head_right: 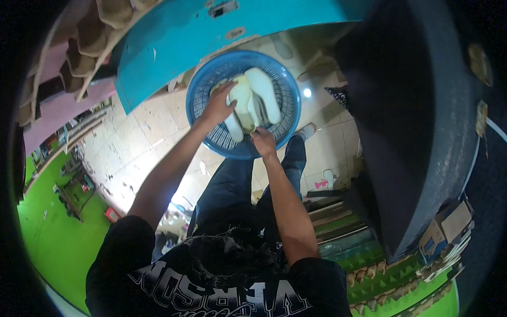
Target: Apply adhesive to shoe insoles using a brush.
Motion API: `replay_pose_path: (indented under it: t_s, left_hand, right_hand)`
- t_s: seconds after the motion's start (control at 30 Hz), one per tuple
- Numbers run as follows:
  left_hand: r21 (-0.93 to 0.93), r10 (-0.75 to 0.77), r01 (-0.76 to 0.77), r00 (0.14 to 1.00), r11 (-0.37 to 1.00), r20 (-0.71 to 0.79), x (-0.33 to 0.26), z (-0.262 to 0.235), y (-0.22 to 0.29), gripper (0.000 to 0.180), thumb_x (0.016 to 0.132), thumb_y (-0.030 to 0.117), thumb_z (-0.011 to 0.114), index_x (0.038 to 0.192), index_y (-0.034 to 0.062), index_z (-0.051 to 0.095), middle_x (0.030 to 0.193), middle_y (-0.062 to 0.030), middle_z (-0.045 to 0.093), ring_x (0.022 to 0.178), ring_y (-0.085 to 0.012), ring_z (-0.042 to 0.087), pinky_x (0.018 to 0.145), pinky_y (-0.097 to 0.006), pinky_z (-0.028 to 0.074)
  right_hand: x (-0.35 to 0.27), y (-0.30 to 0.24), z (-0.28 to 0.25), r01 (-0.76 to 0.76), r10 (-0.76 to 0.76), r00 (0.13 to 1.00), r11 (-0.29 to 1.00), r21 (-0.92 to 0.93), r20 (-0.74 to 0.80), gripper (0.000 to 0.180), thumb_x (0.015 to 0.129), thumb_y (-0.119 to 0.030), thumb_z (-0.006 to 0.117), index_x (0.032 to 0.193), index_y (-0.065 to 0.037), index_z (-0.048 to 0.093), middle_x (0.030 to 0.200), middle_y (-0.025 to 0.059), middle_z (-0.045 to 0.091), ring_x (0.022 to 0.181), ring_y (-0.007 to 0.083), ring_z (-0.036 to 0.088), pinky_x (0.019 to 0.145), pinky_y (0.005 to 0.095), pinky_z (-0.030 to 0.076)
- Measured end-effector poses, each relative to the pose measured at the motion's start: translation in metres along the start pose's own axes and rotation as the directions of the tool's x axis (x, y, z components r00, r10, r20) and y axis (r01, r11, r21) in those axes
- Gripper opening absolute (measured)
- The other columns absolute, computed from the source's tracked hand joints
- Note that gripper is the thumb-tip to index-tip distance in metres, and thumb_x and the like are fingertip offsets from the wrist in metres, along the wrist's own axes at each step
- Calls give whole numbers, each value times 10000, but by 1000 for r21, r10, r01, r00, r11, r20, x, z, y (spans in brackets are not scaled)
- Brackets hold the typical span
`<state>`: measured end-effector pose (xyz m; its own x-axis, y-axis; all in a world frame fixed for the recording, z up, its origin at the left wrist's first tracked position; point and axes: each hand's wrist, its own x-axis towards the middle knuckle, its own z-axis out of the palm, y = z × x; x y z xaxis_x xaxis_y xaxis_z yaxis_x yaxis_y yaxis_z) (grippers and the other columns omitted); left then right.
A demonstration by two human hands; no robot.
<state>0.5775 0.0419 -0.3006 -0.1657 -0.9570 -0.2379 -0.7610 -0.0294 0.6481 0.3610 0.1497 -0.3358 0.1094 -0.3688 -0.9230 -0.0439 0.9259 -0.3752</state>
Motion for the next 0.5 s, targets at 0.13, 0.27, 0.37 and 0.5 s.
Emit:
replay_pose_path:
  t_s: [0.13,0.27,0.37,0.5]
  left_hand:
    - [-207,59,-64,998,976,-30,-25,-18,87,526,913,155,794,1410,50,655,1403,-219,662,1328,-411,602,1149,-464,465]
    - [-254,80,-99,993,962,-84,-48,-37,177,267,928,129,790,1190,75,798,1097,-138,786,1113,-370,690,1008,-458,521]
    - [-277,99,-108,994,955,-45,-54,-39,239,183,890,139,825,1063,81,844,999,-112,805,1045,-306,710,976,-420,538]
    - [-318,240,-249,968,915,-69,-49,-25,319,150,837,208,873,933,93,860,886,-93,799,998,-283,707,964,-422,532]
  right_hand:
    - [-58,-39,-28,202,-185,978,954,223,-97,408,937,-179,699,1297,10,734,854,54,727,742,144,662,709,293,529]
    - [-125,-77,-74,330,-315,944,905,269,-98,415,980,-107,690,1369,36,685,1063,76,759,928,139,700,841,274,564]
    - [-183,-99,-116,453,-428,892,843,290,-147,378,1030,-124,682,1377,27,682,1224,108,751,1053,173,725,959,301,578]
    - [-256,-108,-173,563,-508,825,776,284,-247,370,1049,-120,668,1384,36,670,1302,124,745,1124,194,728,997,322,580]
